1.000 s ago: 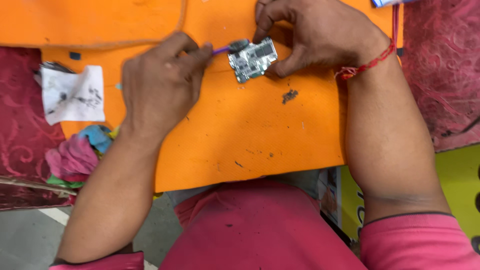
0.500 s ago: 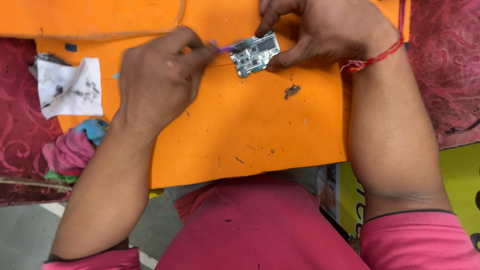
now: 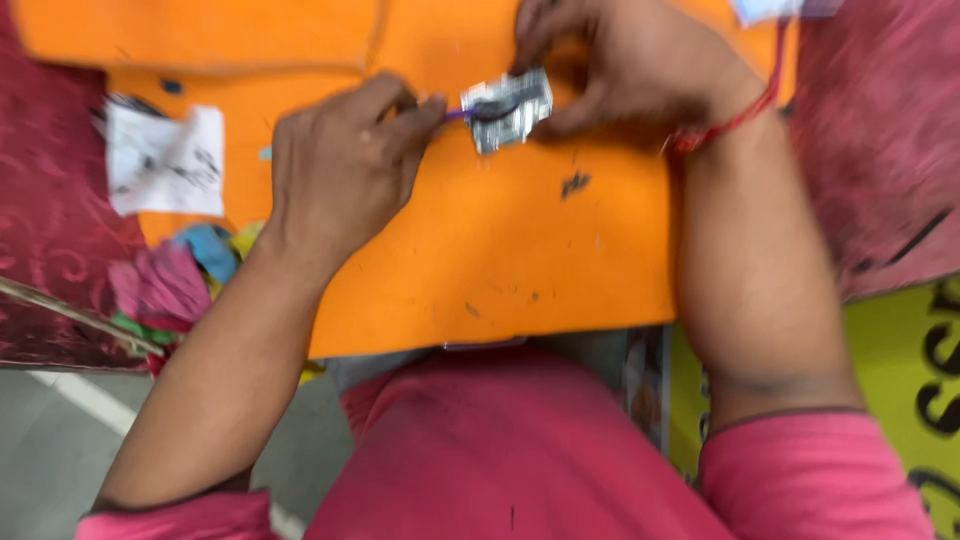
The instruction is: The person cleans a mobile phone circuit board with a toothbrush and a cloth on an orange workbench.
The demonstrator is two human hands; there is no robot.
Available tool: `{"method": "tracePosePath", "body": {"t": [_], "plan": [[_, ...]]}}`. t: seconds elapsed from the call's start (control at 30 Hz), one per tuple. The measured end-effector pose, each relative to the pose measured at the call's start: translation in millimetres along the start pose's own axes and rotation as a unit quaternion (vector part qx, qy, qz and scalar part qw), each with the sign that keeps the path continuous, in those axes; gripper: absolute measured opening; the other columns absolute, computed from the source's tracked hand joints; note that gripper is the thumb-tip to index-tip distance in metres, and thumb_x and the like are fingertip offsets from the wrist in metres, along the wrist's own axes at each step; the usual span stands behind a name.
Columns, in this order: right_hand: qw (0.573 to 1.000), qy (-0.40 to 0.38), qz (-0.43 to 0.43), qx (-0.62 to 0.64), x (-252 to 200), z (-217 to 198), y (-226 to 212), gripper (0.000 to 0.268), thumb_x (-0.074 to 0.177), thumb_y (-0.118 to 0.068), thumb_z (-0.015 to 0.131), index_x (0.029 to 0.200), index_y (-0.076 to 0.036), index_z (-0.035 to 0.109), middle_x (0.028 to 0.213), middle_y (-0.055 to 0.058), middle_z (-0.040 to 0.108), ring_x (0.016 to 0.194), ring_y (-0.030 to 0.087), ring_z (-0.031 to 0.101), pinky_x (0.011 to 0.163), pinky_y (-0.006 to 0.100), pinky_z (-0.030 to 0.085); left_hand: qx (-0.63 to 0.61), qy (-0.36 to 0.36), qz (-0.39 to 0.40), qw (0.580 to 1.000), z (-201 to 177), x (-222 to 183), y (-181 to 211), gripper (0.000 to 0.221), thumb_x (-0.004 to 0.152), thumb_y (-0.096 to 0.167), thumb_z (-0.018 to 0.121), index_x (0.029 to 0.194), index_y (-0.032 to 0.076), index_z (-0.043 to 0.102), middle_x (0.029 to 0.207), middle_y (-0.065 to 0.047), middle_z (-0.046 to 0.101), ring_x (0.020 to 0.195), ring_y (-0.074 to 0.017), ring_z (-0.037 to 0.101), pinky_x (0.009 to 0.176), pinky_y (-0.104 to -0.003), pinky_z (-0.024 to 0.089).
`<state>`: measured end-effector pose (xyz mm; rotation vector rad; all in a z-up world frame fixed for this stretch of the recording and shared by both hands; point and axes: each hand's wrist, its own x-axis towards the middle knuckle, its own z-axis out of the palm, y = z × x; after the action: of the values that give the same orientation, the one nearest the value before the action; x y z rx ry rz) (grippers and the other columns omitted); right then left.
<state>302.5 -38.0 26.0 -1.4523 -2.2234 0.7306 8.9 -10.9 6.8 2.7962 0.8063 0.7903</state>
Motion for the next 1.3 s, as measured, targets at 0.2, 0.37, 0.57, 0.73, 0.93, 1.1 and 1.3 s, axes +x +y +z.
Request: {"method": "tracePosePath", "body": {"t": [0.2, 0.37, 0.57, 0.73, 0.93, 1.1, 1.3], "plan": [[0.992, 0.006, -0.123, -0.029, 9, 28, -22, 0.034, 0.065, -0.022, 0.091, 0.094, -0.011, 0.076, 0.114, 0.002, 0.064, 0.110, 0.025, 0.056, 0.102, 0.037, 0.044, 0.068, 0.027, -0.117, 0.990, -24, -50, 42, 0.021, 0.094, 0.008, 0.073, 0.113, 0.010, 0.080, 0.094, -0.008, 0.066, 0.079, -0.0285, 0.065, 0.063, -0.042, 0.051], [0.984, -0.007, -0.175, -0.022, 13, 42, -34, 0.034, 0.066, -0.019, 0.091, 0.096, -0.010, 0.077, 0.117, 0.004, 0.062, 0.114, 0.026, 0.056, 0.106, 0.040, 0.044, 0.086, 0.124, -0.153, 0.977, -12, -90, 72, 0.013, 0.097, 0.005, 0.075, 0.109, 0.009, 0.076, 0.099, -0.007, 0.067, 0.083, -0.0268, 0.065, 0.069, -0.042, 0.052], [0.991, -0.025, -0.129, -0.029, 8, 42, -39, 0.040, 0.066, -0.015, 0.092, 0.104, -0.010, 0.078, 0.115, 0.004, 0.061, 0.113, 0.025, 0.058, 0.101, 0.036, 0.049, 0.111, 0.047, -0.065, 0.991, -9, -100, 61, 0.025, 0.091, 0.009, 0.070, 0.116, 0.010, 0.076, 0.095, -0.002, 0.066, 0.081, -0.0197, 0.067, 0.064, -0.036, 0.054], [0.988, -0.022, -0.152, -0.025, 8, 42, -43, 0.040, 0.067, -0.013, 0.092, 0.104, -0.008, 0.077, 0.117, 0.005, 0.062, 0.113, 0.024, 0.058, 0.102, 0.035, 0.049, 0.111, 0.040, -0.078, 0.990, -9, -95, 47, 0.029, 0.094, 0.011, 0.067, 0.121, 0.014, 0.077, 0.095, -0.001, 0.065, 0.074, -0.0185, 0.066, 0.058, -0.035, 0.053], [0.990, -0.026, -0.139, -0.012, 11, 42, -47, 0.041, 0.065, -0.015, 0.092, 0.103, -0.007, 0.077, 0.115, 0.005, 0.062, 0.113, 0.023, 0.058, 0.102, 0.034, 0.049, 0.145, 0.035, -0.065, 0.987, -6, -94, 52, 0.036, 0.089, 0.012, 0.066, 0.124, 0.011, 0.075, 0.094, -0.001, 0.064, 0.072, -0.0179, 0.066, 0.055, -0.034, 0.052], [0.989, -0.028, -0.142, -0.016, 14, 42, -48, 0.041, 0.065, -0.014, 0.093, 0.103, -0.007, 0.078, 0.116, 0.005, 0.062, 0.113, 0.023, 0.058, 0.102, 0.034, 0.049, 0.138, 0.020, -0.170, 0.975, 2, -89, 50, 0.018, 0.102, 0.024, 0.063, 0.112, 0.017, 0.076, 0.083, 0.000, 0.062, 0.070, -0.0192, 0.065, 0.054, -0.035, 0.052], [0.989, -0.025, -0.148, -0.014, 14, 42, -48, 0.041, 0.065, -0.013, 0.093, 0.103, -0.008, 0.078, 0.116, 0.005, 0.062, 0.111, 0.024, 0.058, 0.101, 0.034, 0.049, 0.146, 0.031, -0.170, 0.974, 3, -91, 57, 0.014, 0.103, 0.021, 0.063, 0.109, 0.018, 0.075, 0.087, -0.001, 0.062, 0.070, -0.0203, 0.065, 0.054, -0.036, 0.051]]}}
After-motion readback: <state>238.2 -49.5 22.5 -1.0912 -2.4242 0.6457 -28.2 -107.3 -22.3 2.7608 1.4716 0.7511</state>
